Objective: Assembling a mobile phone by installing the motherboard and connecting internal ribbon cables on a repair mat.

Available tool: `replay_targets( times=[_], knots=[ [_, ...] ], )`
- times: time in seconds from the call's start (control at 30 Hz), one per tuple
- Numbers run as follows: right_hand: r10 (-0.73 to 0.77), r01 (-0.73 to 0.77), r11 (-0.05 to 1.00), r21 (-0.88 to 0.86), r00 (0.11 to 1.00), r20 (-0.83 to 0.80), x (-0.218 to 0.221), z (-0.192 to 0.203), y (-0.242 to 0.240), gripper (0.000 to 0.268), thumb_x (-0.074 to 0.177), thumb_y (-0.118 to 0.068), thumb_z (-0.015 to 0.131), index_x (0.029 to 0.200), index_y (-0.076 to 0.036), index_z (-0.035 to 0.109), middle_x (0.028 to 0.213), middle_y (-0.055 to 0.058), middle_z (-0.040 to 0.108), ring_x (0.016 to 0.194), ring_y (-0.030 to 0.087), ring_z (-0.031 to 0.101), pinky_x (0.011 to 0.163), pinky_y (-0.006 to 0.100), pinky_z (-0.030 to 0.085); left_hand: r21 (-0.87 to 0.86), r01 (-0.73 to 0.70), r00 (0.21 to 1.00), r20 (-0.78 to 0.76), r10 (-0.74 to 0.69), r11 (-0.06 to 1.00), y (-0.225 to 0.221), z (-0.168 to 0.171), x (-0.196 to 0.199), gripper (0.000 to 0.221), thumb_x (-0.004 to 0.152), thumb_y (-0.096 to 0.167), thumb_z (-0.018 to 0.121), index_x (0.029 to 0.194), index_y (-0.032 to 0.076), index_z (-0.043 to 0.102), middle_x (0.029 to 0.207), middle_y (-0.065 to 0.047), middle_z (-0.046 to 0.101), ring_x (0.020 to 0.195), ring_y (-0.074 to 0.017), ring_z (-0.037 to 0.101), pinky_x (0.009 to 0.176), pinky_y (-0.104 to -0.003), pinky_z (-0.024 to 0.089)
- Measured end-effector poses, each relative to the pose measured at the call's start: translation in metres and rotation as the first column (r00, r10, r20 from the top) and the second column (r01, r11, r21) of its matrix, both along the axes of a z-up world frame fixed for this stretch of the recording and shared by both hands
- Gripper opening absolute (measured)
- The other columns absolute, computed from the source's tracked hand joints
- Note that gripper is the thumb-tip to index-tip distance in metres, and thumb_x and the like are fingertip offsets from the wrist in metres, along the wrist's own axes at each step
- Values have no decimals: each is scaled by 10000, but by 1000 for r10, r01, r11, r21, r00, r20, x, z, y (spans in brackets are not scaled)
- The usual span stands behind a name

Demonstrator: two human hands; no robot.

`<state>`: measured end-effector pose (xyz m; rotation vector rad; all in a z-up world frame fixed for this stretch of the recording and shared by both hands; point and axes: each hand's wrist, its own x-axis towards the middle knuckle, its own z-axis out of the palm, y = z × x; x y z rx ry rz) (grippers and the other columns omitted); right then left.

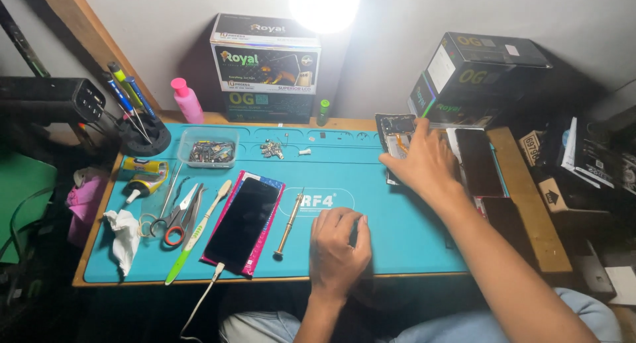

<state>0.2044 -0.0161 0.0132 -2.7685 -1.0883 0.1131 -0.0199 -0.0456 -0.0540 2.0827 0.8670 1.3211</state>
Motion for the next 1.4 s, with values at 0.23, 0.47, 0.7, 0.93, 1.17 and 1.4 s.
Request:
replay_targets(
  times=[0.23,0.47,0.7,0.93,1.17,1.4],
  knots=[
    [23,-23,999,-29,1000,-20,8,-22,9,1034,789,-586,790,1571,-58,366,1378,295,566,1257,505,584,968,598,519,-15,7,1000,-29,-8,1000,0,1,1,43,918,66,717,913,75,759,905,-60,733,836,-254,652,771,-392,512],
    [239,-258,940,224,965,110,-23,-26,-25,803,926,-568,728,1513,-61,522,1422,208,599,1301,437,557,1020,586,482,-28,19,993,117,-15,999,1,-2,-2,226,910,-59,710,1110,29,769,1028,-129,739,929,-299,726,865,-392,599],
    [705,-382,577,722,680,-203,-118,6,-84,661,1114,-501,422,1608,-63,441,1690,215,445,1593,358,398,1295,506,311,-585,127,961,272,46,801,-10,37,-1,455,1039,272,532,1443,119,673,1341,-115,781,1259,-243,744,1028,-388,613],
    [825,254,518,817,102,-555,-135,-13,-109,963,1064,-681,413,1676,-145,-102,1813,213,1,1661,369,128,1306,550,146,-370,300,954,137,-268,879,-50,93,22,972,1002,858,121,1706,204,270,1856,-132,98,1731,-371,-25,1231,-750,-180],
    [748,607,662,440,-578,-328,-118,-7,-128,953,1108,-799,325,1730,-78,280,1758,175,283,1613,292,283,1288,447,235,-284,173,971,-109,-211,943,-27,64,42,773,1075,624,215,1711,186,236,1840,-161,32,1708,-359,-58,1322,-584,-82],
    [679,660,728,183,-658,-326,-64,-49,-103,1049,946,-870,411,1718,-179,250,1764,181,219,1619,318,242,1282,515,190,94,571,810,-225,-541,816,-114,85,52,660,1165,582,278,1686,194,395,1801,-306,203,1702,-538,205,1375,-656,124]
  ],
)
